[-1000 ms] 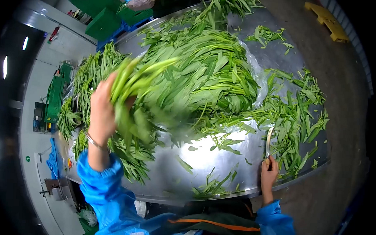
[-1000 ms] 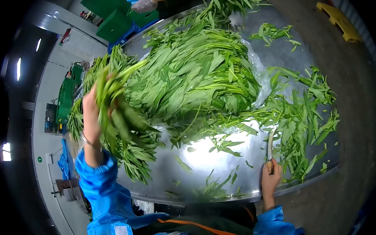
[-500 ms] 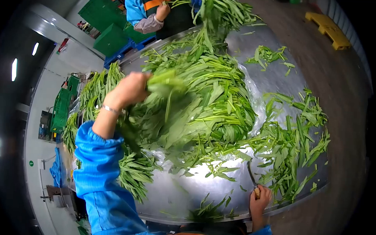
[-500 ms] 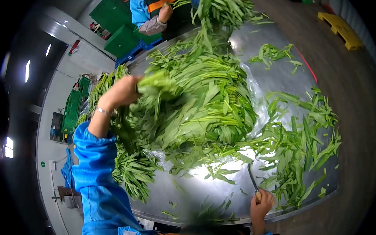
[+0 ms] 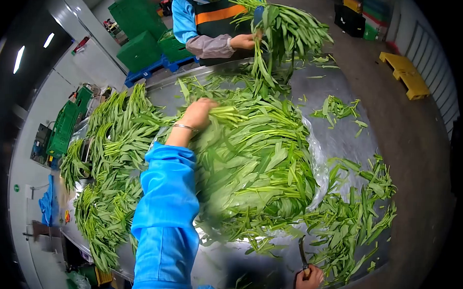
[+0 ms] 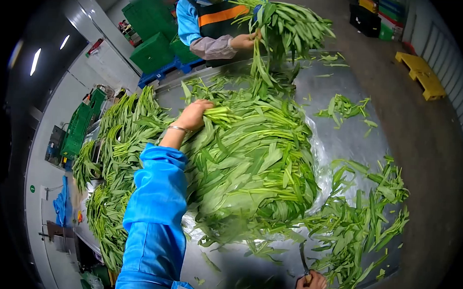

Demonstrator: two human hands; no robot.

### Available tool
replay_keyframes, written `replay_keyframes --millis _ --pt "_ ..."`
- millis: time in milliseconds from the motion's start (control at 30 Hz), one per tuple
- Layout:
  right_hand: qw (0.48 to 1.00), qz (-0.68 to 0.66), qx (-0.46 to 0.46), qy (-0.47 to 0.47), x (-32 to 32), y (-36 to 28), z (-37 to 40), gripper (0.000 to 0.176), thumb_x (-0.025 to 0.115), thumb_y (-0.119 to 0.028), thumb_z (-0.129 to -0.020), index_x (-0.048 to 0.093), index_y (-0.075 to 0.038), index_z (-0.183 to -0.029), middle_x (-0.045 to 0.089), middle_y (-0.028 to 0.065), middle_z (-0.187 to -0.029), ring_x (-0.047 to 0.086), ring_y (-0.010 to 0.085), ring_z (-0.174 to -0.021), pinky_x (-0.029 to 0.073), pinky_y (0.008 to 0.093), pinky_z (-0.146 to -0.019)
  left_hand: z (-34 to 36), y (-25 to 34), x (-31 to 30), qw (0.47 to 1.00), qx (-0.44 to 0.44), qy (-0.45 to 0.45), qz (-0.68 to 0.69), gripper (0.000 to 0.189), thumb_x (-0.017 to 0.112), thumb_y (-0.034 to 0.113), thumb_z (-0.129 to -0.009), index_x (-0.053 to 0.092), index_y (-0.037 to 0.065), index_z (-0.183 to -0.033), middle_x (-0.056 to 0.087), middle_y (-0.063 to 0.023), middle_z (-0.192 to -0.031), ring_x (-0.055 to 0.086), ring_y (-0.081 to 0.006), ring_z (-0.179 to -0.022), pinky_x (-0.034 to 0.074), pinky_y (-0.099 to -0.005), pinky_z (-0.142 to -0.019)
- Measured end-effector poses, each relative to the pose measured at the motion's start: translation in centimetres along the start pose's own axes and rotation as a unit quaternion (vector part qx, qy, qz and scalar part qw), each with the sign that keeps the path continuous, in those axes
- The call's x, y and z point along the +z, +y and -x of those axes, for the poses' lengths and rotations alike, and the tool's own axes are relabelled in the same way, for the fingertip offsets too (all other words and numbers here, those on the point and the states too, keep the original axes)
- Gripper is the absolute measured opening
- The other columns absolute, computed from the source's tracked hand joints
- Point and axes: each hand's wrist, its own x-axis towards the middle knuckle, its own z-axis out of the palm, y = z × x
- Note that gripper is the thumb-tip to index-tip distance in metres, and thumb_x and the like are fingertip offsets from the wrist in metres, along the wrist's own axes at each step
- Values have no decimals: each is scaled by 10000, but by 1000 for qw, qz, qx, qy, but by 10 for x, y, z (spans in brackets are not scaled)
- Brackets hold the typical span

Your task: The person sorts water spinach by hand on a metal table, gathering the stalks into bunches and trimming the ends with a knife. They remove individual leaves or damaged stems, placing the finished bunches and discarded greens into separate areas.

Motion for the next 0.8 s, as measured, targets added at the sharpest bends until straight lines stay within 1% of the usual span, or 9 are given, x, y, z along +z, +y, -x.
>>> replay_keyframes --millis 67,167,233,400,467,533,600,667,800 --pt "1000 2 4 0 0 -2 2 276 617 -74 -694 559 -25 -959 487 141 -923 457 336 -917 319 443 -876 16 -6 -16 985 -108 15 134 367 617 36 -698 627 76 -1063 614 -139 -1103 582 -321 -1009 468 -378 -871" --pt "1000 -5 -10 19 2 -1 1 271 617 -66 -691 557 -23 -952 490 143 -924 459 340 -903 326 443 -861 45 -17 -75 922 -161 308 173 276 643 96 -766 627 43 -1036 643 -132 -1041 626 -254 -920 478 -350 -807" --pt "999 -10 -21 27 9 9 1 264 602 -68 -680 578 -29 -940 508 138 -911 471 334 -897 335 440 -838 45 18 -142 913 -137 383 13 214 606 163 -860 608 39 -1036 663 -116 -928 635 -185 -782 498 -308 -665" --pt "998 -6 -46 50 13 16 1 280 598 -89 -655 582 -37 -930 510 137 -892 477 328 -882 338 436 -800 -1 114 -169 987 70 145 -7 355 696 216 -790 574 73 -1090 661 -138 -879 652 -262 -765 511 -342 -696" --pt "997 -9 -51 56 13 19 1 297 608 -104 -640 582 -44 -929 508 131 -885 482 326 -876 339 434 -789 -30 168 -121 993 -59 -54 -84 416 713 304 -756 575 89 -1085 649 -166 -866 635 -330 -799 512 -391 -713" --pt "997 -16 -52 55 11 16 0 301 612 -109 -635 582 -49 -929 507 128 -883 483 325 -874 339 432 -786 -55 187 -51 996 7 -78 -38 492 747 445 -660 604 78 -956 651 -132 -804 632 -317 -855 515 -420 -721" --pt "996 -18 -56 66 10 15 -1 303 614 -110 -634 581 -57 -931 505 124 -872 486 323 -862 344 436 -778 -58 188 11 990 34 -83 -107 937 780 570 -533 459 93 -1274 545 -184 -1177 446 -353 -1179 344 -456 -991" --pt "995 -29 -59 74 11 16 0 301 613 -104 -636 581 -61 -932 506 124 -868 486 323 -854 347 438 -774 -62 186 13 985 -55 -158 -34 1090 790 573 -510 332 94 -1375 496 -190 -1246 470 -341 -1157 353 -439 -988" --pt "995 -37 -50 74 8 11 -4 293 613 -94 -639 583 -69 -928 506 120 -866 483 324 -844 353 440 -768 -59 178 -6 981 18 -191 -19 842 809 445 -535 470 13 -1173 564 -193 -1110 527 -350 -1062 419 -421 -917"
